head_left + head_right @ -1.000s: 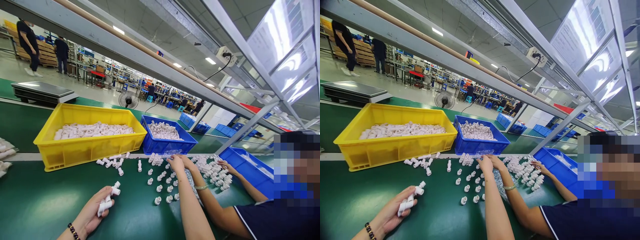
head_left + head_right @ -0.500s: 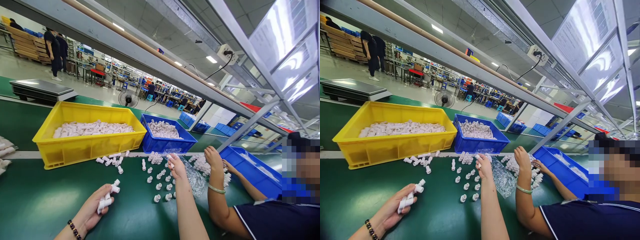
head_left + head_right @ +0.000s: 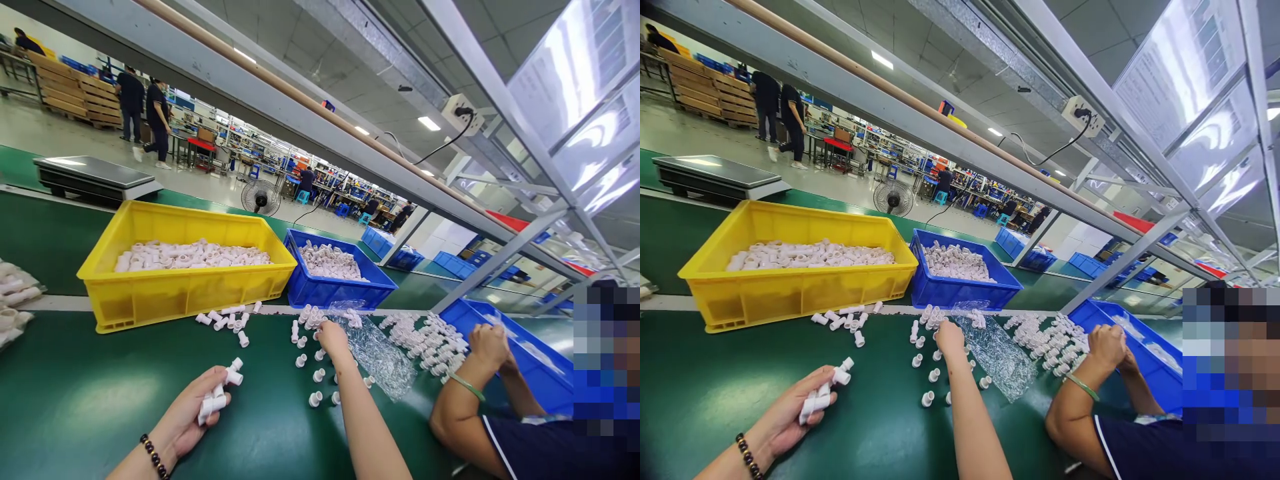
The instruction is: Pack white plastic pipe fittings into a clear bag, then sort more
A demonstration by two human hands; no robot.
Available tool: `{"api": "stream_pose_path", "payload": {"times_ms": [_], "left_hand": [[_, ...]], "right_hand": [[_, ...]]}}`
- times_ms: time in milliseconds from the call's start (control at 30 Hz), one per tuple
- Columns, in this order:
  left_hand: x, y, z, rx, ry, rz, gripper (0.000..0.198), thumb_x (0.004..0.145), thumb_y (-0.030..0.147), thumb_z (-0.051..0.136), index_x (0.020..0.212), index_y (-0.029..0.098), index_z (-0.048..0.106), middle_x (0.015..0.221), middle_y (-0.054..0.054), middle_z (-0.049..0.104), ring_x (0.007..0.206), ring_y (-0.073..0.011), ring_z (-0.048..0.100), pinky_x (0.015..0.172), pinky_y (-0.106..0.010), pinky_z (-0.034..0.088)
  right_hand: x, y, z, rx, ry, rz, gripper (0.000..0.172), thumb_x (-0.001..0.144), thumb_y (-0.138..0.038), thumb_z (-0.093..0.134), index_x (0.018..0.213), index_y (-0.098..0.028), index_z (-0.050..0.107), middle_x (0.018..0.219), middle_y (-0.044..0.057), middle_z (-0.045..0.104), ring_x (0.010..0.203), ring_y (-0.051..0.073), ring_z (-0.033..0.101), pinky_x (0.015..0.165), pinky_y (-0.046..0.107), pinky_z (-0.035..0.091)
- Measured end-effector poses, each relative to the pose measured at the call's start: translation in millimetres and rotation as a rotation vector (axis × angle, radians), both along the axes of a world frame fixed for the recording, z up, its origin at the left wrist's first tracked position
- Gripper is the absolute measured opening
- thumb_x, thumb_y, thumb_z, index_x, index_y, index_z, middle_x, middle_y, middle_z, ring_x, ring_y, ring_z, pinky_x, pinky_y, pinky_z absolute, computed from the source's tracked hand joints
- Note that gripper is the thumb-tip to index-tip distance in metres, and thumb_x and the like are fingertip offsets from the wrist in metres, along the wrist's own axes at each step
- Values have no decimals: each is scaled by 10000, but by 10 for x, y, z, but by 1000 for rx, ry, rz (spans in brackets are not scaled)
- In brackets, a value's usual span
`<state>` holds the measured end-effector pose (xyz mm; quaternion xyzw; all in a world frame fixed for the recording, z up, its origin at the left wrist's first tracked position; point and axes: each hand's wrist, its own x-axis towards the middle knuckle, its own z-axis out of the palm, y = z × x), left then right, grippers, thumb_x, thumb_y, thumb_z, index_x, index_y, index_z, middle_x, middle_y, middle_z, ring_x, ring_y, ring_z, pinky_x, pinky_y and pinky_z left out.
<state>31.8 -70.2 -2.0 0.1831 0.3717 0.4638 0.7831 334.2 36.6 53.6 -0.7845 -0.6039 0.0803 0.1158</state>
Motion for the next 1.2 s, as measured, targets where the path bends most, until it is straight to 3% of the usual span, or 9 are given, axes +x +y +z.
{"api": "stream_pose_path", "payload": {"times_ms": [133, 300, 367, 467, 567, 667, 800, 900, 1200], "left_hand": [[-1, -13, 18, -6, -7, -6, 237, 692, 319, 681, 801, 166, 537, 685, 25, 501, 492, -56, 486, 279, -121, 286], [-6, -9, 15, -26, -16, 5, 247, 673, 306, 698, 800, 162, 542, 675, 24, 505, 483, -60, 493, 271, -122, 289], [-12, -6, -1, -28, -26, 11, 249, 671, 293, 701, 814, 164, 543, 683, 19, 515, 486, -64, 501, 270, -123, 296], [-23, -7, -16, -28, -54, 20, 224, 688, 265, 685, 830, 167, 543, 683, 17, 519, 485, -68, 507, 270, -121, 302], [-32, -8, -8, -33, -105, 40, 190, 698, 223, 670, 822, 169, 535, 681, 18, 517, 466, -63, 493, 266, -119, 298], [-39, -2, 6, -33, -146, 60, 176, 699, 196, 662, 812, 168, 531, 680, 21, 509, 443, -52, 467, 263, -118, 293], [-40, 6, 5, -33, -135, 63, 169, 702, 209, 660, 806, 164, 534, 691, 13, 519, 457, -57, 475, 268, -119, 291], [-35, 1, 9, -20, -114, 43, 166, 712, 237, 656, 801, 162, 539, 671, 14, 516, 462, -60, 479, 273, -120, 289], [-26, -5, 21, -21, -82, 24, 206, 697, 282, 673, 775, 173, 517, 671, 12, 537, 463, -64, 484, 280, -128, 282]], "right_hand": [[-39, -62, 158, 106, 75, -1, 105, 618, -225, 633, 674, -137, 617, 761, 118, 635, 816, 258, 589, 707, 315, 396], [-354, -379, 356, 311, 312, 19, 329, 814, -316, 334, 947, -148, 583, 779, 67, 609, 707, 175, 563, 639, 277, 430], [-630, -558, 295, 316, 584, 65, 323, 762, -244, 346, 982, -142, 560, 726, 47, 585, 605, 145, 537, 566, 258, 433], [-1086, -801, 73, 111, 1363, 190, 270, 588, -160, 513, 846, -159, 591, 707, 17, 562, 567, 110, 510, 570, 241, 434], [-1387, -935, -158, -103, 1579, 201, 293, 505, -89, 614, 789, -159, 591, 716, 0, 584, 623, 101, 534, 640, 232, 435], [-1440, -954, -295, -64, 1411, 242, 310, 537, -110, 633, 836, -164, 573, 771, 19, 601, 687, 130, 561, 661, 253, 447], [-1318, -916, -366, 286, 783, 433, 309, 638, -63, 511, 908, -202, 568, 1007, 48, 531, 887, 159, 540, 803, 298, 449], [-1252, -890, -417, 247, 444, 546, 347, 679, -29, 458, 960, -203, 563, 1043, 60, 520, 929, 172, 536, 845, 316, 442], [-1182, -872, -454, 215, 317, 568, 537, 671, -127, 589, 1184, -216, 456, 1112, 63, 507, 1008, 217, 499, 875, 353, 427]]}}
